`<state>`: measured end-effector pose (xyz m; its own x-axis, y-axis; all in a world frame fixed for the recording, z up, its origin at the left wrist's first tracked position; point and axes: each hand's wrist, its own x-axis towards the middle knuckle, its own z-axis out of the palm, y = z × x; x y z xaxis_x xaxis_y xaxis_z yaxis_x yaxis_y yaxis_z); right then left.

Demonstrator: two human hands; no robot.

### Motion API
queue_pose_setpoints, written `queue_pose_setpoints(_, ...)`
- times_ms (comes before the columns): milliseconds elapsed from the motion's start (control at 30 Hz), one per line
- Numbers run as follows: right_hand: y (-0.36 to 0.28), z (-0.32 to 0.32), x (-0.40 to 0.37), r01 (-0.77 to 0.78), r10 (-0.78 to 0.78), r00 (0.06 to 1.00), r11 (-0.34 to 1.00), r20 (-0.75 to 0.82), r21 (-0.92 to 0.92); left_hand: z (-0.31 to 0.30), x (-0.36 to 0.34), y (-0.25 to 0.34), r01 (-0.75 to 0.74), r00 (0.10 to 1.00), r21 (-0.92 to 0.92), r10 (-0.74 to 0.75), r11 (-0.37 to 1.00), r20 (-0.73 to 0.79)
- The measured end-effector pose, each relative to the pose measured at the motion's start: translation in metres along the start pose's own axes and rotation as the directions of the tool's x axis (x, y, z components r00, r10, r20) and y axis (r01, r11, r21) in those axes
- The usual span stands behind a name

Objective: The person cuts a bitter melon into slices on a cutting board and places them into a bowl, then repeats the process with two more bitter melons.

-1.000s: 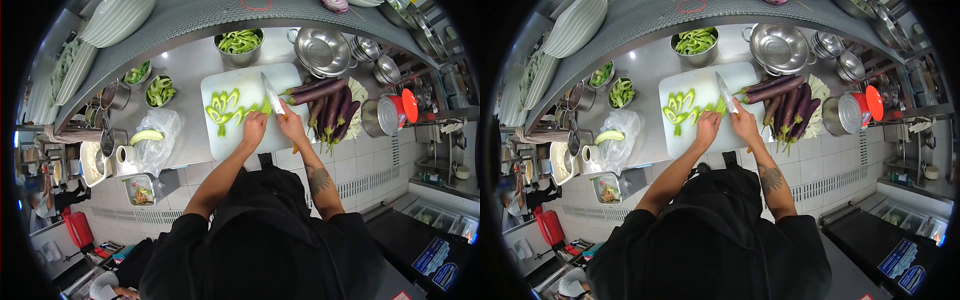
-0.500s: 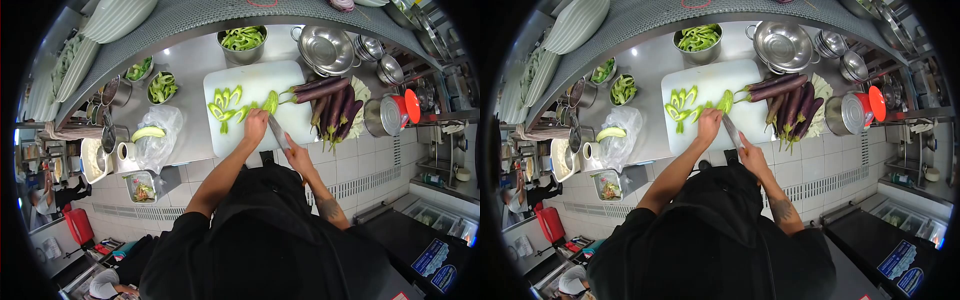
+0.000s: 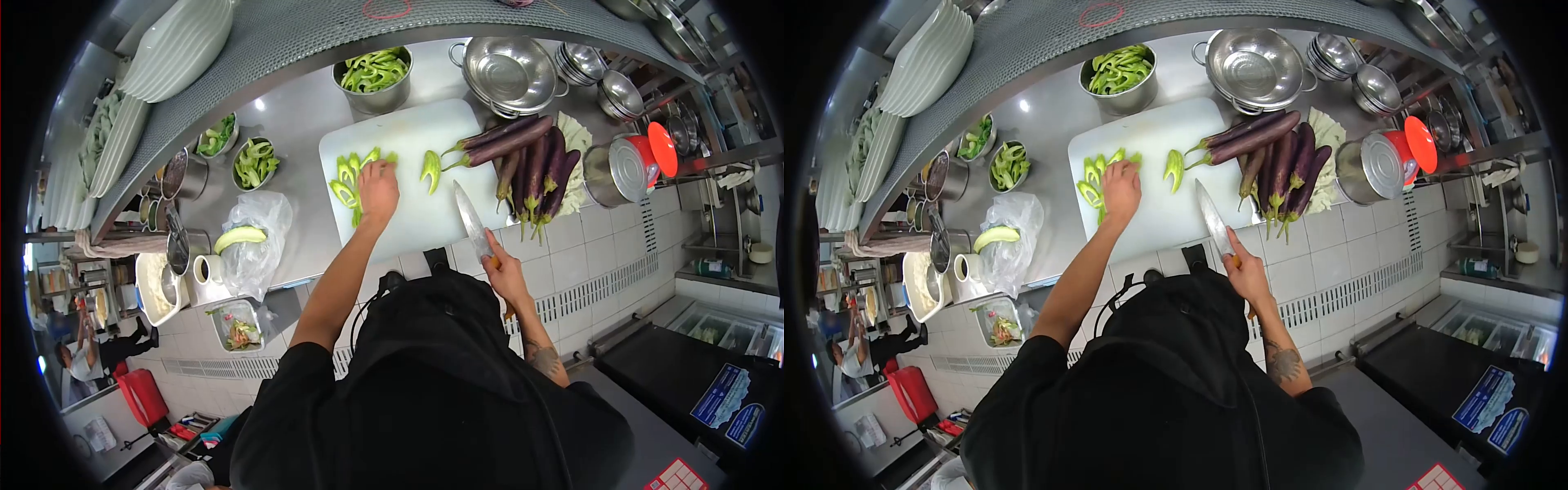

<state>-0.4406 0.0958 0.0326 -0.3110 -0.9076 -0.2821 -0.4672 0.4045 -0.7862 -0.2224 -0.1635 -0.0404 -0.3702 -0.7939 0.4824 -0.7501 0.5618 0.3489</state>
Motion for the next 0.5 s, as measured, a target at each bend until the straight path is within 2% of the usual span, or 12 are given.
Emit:
queue_pose_setpoints(67,0.001,0.001,0.004,0.002,-0.002,1.0,1.0,0.002,-0.002,-0.009,0.005,0.006,0.057,0.998,0.073,-0.058,0.996,0.009)
queue_pose_setpoints(100,0.0,0.003,0.007,0.009,-0.008,1.0,1.0,-0.021,0.029,-0.006,0.009,0.016,0.1,0.988,-0.03,-0.096,0.994,0.119)
queue_pose_setpoints(200,-0.011,0.003,0.025,0.015,-0.013,0.999,0.997,-0.037,0.075,0.013,0.011,0.054,0.089,0.995,-0.106,-0.082,0.99,0.064)
queue_pose_setpoints(267,-0.022,-0.001,0.036,0.0,0.003,0.999,0.996,-0.04,0.084,0.019,0.006,0.068,0.177,0.981,-0.208,-0.156,0.962,0.114)
queue_pose_setpoints(333,-0.035,0.0,0.047,0.033,-0.031,0.999,0.997,-0.041,0.071,0.011,-0.002,0.06,0.131,0.989,-0.23,-0.112,0.964,0.093)
queue_pose_setpoints(400,-0.04,0.004,0.058,0.031,-0.031,0.999,0.999,-0.033,0.01,-0.001,-0.019,0.046,0.034,0.992,-0.329,0.008,0.944,0.126)
queue_pose_setpoints(467,-0.042,0.014,0.071,0.044,-0.044,0.999,0.998,0.012,0.043,-0.016,-0.028,0.047,0.019,0.993,-0.337,0.023,0.941,0.119)
queue_pose_setpoints(500,-0.043,0.019,0.077,0.045,-0.046,0.998,0.999,0.036,0.014,-0.022,-0.032,0.05,0.043,0.997,-0.331,-0.02,0.943,0.073)
